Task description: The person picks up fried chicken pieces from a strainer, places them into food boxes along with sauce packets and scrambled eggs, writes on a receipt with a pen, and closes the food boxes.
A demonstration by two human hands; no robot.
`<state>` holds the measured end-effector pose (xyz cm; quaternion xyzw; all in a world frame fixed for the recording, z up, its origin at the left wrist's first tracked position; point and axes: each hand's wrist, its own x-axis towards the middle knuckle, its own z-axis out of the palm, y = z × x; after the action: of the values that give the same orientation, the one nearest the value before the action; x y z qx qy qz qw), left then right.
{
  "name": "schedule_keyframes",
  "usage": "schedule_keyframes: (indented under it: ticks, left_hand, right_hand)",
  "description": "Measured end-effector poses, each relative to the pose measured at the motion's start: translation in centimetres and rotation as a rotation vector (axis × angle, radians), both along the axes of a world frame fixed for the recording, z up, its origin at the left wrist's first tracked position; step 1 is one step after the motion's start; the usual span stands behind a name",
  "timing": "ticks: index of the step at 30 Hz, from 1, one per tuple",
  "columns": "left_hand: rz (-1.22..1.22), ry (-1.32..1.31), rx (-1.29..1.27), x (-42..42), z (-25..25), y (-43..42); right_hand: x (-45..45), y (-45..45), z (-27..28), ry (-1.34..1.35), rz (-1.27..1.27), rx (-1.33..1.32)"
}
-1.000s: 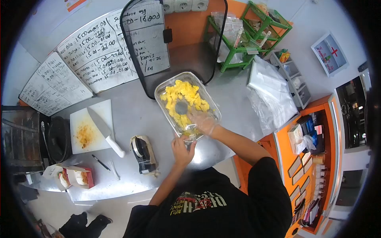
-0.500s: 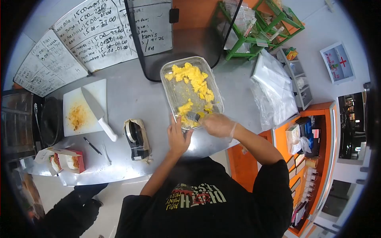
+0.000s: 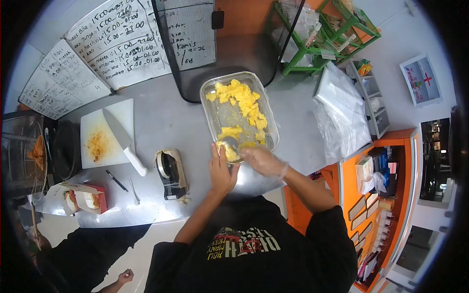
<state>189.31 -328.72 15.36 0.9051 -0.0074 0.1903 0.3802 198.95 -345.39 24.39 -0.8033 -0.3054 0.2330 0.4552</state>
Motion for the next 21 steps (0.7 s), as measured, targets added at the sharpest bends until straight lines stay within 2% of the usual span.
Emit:
schedule_keyframes:
  ticks: [3, 4, 7, 9, 11, 13, 16, 19, 21]
  left_hand:
    - [-0.013, 0.006, 0.018, -0.1, 0.0, -0.1]
    - [-0.011, 0.017, 0.013, -0.3, 0.1, -0.1]
    - [-0.009, 0.009, -0.008, -0.2, -0.1, -0.2]
    - [-0.004, -0.026, -0.032, -0.3, -0.6, -0.3]
    - [-0.024, -0.013, 0.017, 0.0, -0.4, 0.1]
    - [-0.027, -0.013, 0.028, -0.3, -0.3, -0.1]
    - [-0.015, -0.039, 0.035, 0.1, -0.1, -0.1]
    - [-0.027, -0.034, 0.058, 0.0, -0.1, -0.1]
    - [-0.021, -0.051, 0.042, 0.2, 0.1, -0.1]
  right_hand:
    - [1.2, -1.4, 1.7, -0.26, 0.261, -0.284]
    - [1.6, -1.3, 1.8, -0.205, 0.296, -0.301]
    - [3.2, -2.1, 0.0, 0.194, 0.299, -0.004]
    - [2.5, -2.9, -3.2, 0.349, 0.183, 0.086]
    - [2.1, -2.2, -3.6, 0.662, -0.022, 0.175]
    - [1.6, -0.3, -1.4, 1.12, -0.342, 0.255]
    - [0.4, 0.5, -0.7, 0.379, -0.126, -0.023]
    - [0.3, -0.2, -1.8, 0.088, 0.026, 0.099]
    - [0.9, -1.3, -1.2, 0.425, 0.047, 0.018]
